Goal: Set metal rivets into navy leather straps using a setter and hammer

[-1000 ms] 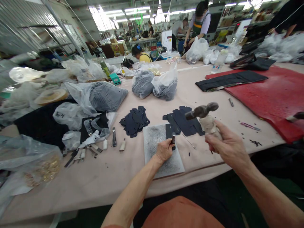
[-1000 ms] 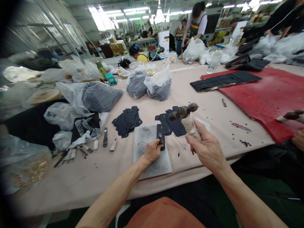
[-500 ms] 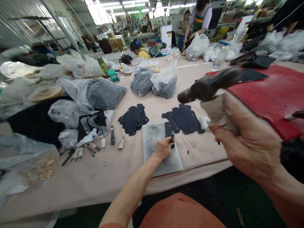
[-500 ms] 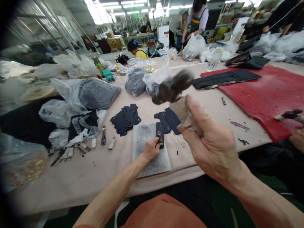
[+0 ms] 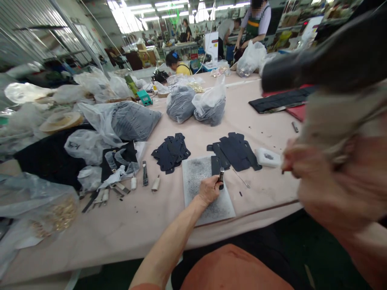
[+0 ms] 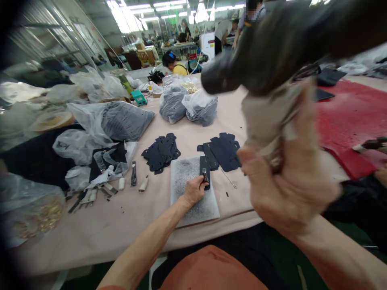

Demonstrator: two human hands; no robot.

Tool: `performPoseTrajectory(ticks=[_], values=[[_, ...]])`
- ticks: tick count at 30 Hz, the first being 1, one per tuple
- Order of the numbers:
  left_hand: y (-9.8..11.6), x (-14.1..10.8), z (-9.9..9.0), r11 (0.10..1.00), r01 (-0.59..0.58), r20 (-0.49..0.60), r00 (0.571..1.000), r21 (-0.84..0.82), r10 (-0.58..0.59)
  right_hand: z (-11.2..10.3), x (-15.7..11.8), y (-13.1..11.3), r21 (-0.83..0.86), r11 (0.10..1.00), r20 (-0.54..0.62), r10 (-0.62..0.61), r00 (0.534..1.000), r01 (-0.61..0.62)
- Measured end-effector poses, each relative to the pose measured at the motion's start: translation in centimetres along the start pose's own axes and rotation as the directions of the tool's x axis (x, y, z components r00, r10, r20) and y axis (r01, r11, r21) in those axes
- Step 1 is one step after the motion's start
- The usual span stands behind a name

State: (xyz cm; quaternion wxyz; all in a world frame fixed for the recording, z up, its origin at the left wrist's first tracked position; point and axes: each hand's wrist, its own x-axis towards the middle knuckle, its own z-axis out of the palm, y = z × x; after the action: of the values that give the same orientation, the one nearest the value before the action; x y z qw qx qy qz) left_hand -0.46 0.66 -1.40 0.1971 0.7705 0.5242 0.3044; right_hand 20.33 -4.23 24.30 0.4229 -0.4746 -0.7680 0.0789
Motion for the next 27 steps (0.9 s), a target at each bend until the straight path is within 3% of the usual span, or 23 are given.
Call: performPoseTrajectory(ticks=[2, 5, 9, 11, 13, 15, 17, 18, 20, 22, 23, 26, 27], values=[[0.0, 0.0, 0.0, 1.000, -0.007, 0.003, 1.000, 0.001, 0.007, 1.6, -1.4, 1.2, -0.052, 0.998, 0.210, 0.053, 0.976, -0.043], [-0.1, 0.0, 0.1, 1.000, -0.012, -0.009, 1.000, 0.004, 0.012, 3.0, -3.3, 3.7, -0.161, 0.977, 0.468, 0.197, 0.861, -0.137], [-0.1, -0.1, 0.0, 1.000, -0.008, -0.025, 1.000, -0.021, 0.008, 2.6, -5.8, 7.5, -0.164, 0.883, 0.472, 0.462, 0.751, -0.440], [-0.1, -0.1, 0.0, 0.999, -0.011, -0.013, 1.000, -0.040, 0.011, 2.7, -7.7, 10.2, -0.086, 0.732, 0.461, 0.630, 0.624, -0.676], [0.0, -0.1, -0.1, 0.999, -0.006, -0.011, 1.000, -0.054, 0.006, 3.1, -9.8, 13.2, 0.016, 0.549, 0.460, 0.738, 0.493, -0.836], [0.0, -0.1, -0.1, 0.998, 0.003, -0.016, 1.000, -0.066, -0.004, 3.7, -11.6, 16.2, 0.032, 0.469, 0.438, 0.787, 0.434, -0.883], [0.0, -0.1, 0.0, 0.997, 0.020, -0.019, 1.000, -0.081, -0.022, 4.3, -12.7, 18.4, -0.138, 0.535, 0.356, 0.812, 0.462, -0.834], [0.0, -0.2, 0.0, 0.996, 0.034, -0.015, 0.999, -0.087, -0.036, 4.6, -12.8, 19.0, -0.278, 0.587, 0.294, 0.806, 0.514, -0.760], [-0.1, -0.2, 0.0, 0.993, 0.070, -0.002, 0.998, -0.100, -0.070, 5.9, -12.3, 19.2, -0.512, 0.649, 0.183, 0.723, 0.667, -0.563], [-0.1, -0.2, 0.1, 0.988, 0.103, 0.009, 0.995, -0.119, -0.102, 8.2, -10.8, 18.2, -0.539, 0.701, 0.160, 0.630, 0.760, -0.468], [-0.1, -0.2, 0.1, 0.985, 0.114, 0.012, 0.993, -0.132, -0.114, 9.8, -9.8, 17.3, -0.472, 0.734, 0.181, 0.623, 0.761, -0.488], [-0.1, -0.3, 0.1, 0.977, 0.127, 0.012, 0.992, -0.171, -0.127, 15.4, -6.9, 14.5, -0.188, 0.763, 0.427, 0.630, 0.649, -0.618], [-0.1, -0.3, 0.0, 0.975, 0.129, 0.012, 0.992, -0.180, -0.129, 17.2, -6.1, 13.8, -0.167, 0.758, 0.445, 0.629, 0.638, -0.630]])
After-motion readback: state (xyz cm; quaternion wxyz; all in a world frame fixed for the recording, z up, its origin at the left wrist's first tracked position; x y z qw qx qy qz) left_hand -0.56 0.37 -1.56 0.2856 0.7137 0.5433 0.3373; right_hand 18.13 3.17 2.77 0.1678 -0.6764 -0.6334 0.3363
